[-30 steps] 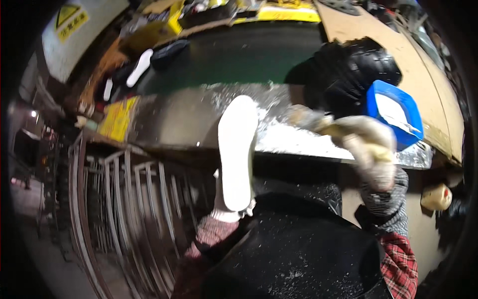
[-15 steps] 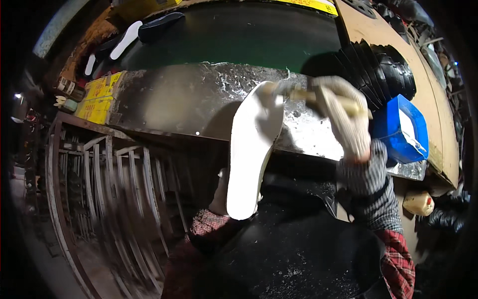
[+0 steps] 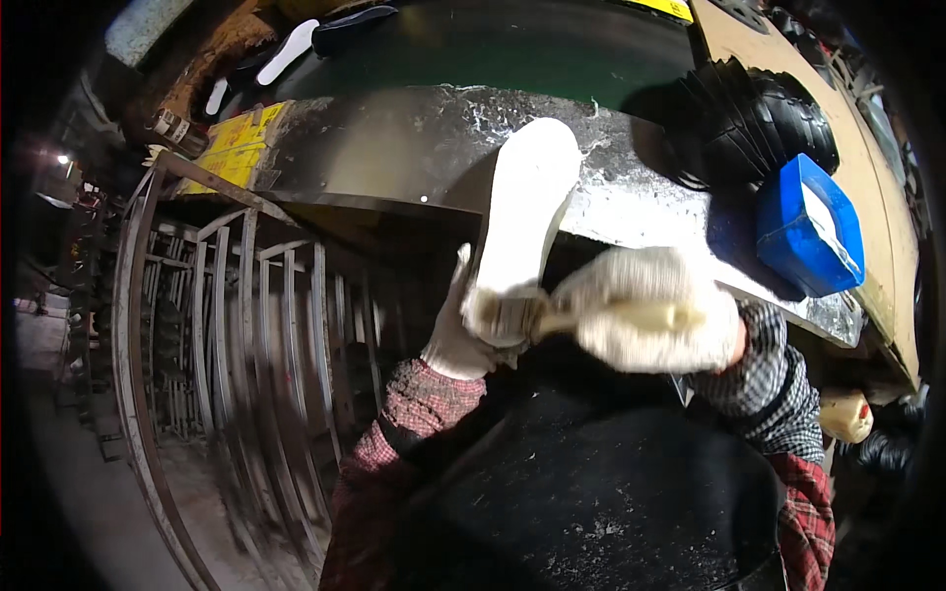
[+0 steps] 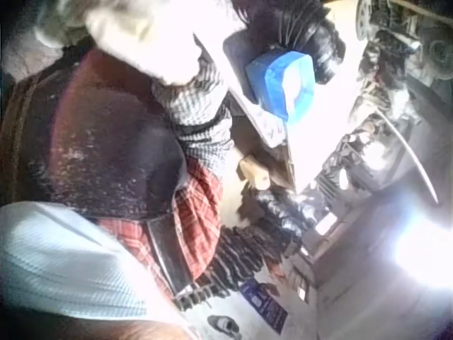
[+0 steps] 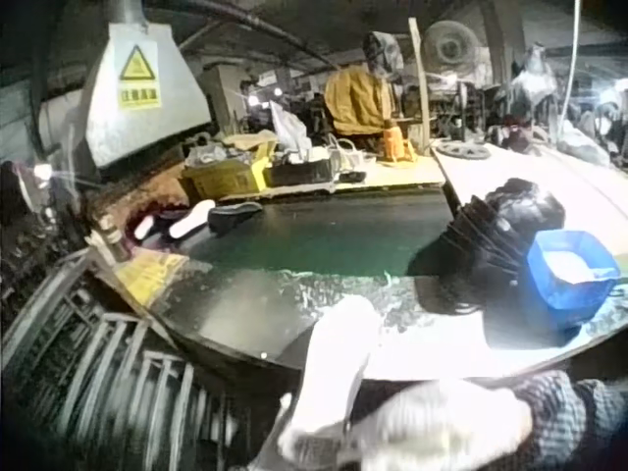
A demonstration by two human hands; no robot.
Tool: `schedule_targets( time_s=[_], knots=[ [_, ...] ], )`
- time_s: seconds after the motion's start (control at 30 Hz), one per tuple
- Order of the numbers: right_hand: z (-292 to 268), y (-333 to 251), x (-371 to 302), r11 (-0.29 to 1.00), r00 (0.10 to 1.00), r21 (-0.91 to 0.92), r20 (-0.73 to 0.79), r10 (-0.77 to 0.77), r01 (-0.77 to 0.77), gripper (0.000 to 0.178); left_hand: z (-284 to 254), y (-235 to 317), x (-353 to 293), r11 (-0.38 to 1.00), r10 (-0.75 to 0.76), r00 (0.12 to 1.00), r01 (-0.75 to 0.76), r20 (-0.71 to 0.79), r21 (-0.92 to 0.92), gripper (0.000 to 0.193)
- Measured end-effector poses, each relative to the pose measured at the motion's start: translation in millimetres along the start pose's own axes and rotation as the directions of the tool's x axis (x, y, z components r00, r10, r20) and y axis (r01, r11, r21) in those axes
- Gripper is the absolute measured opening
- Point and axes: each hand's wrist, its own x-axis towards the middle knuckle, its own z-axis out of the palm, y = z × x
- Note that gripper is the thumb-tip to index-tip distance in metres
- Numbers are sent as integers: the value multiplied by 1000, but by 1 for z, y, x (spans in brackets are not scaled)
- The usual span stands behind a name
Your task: The person applies liquid from a container to the edges of shoe uppers and the surface of soles using a brush, placing each item on a rack after coating.
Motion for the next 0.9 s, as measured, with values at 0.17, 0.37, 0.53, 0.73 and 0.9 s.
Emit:
schedule_targets(
  time_s=[0.17,0.37,0.53,0.73,0.9],
  knots=[
    [-14,9,-45,860,943,465,-134,305,-212,30,-2,13,-2,967,-146,949,76,281,243,54],
    [6,16,-8,995,985,77,-159,70,-58,24,-46,17,9,983,30,990,-55,140,178,74],
    [-75,88,-12,978,685,169,-698,209,-126,21,-54,23,7,972,-231,963,221,138,84,92],
    [-25,13,38,626,982,-780,-132,-136,-18,37,-80,58,-10,914,-402,859,398,317,80,93],
    [-44,5,-6,824,956,-566,-230,-181,20,37,-14,106,2,969,-249,968,249,32,13,77]
  ],
)
